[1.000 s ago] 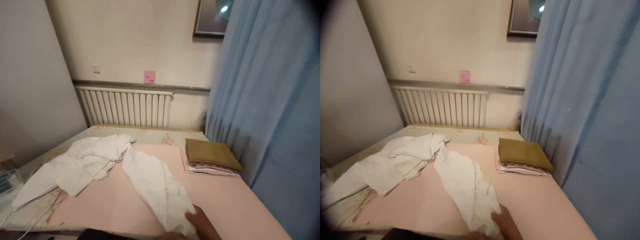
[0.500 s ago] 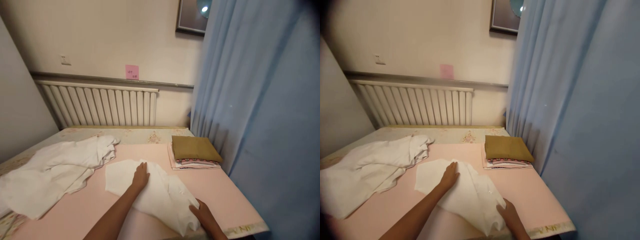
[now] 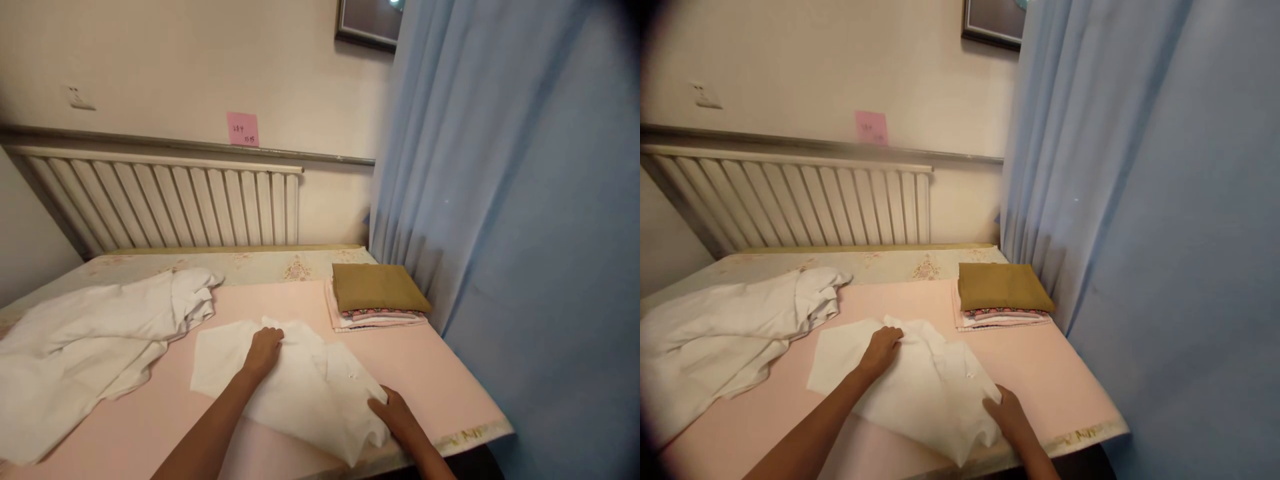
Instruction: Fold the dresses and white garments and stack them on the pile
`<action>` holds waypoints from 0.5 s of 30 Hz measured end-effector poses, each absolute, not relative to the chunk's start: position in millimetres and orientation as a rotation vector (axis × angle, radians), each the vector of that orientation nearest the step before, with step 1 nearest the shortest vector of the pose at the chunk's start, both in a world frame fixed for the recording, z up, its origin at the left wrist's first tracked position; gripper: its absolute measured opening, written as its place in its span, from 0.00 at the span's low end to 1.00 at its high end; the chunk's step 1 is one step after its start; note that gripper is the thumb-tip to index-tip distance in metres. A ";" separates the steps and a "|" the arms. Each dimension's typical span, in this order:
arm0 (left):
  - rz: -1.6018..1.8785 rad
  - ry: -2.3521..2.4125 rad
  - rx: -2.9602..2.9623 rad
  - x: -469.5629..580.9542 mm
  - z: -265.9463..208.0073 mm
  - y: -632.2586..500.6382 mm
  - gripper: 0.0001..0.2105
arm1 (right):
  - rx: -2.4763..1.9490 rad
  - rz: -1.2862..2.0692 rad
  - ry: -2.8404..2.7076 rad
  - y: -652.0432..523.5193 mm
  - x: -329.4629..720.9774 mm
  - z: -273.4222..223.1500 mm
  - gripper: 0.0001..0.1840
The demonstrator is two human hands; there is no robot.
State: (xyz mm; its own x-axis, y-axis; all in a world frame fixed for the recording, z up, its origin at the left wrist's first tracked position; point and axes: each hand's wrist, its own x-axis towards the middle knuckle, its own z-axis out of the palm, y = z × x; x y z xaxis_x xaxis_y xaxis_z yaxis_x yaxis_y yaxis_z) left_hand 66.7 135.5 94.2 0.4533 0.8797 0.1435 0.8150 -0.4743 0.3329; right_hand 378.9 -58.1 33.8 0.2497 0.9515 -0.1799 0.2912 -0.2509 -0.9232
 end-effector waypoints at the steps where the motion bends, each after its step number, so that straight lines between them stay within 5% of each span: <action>1: 0.441 1.455 2.502 58.8 95.4 126.7 0.09 | -1.712 1.026 -1.160 -58.5 378.6 34.7 0.21; 15: 0.478 1.374 2.426 -62.6 37.5 -1.5 0.15 | -1.719 1.007 -1.143 -61.5 378.8 31.0 0.22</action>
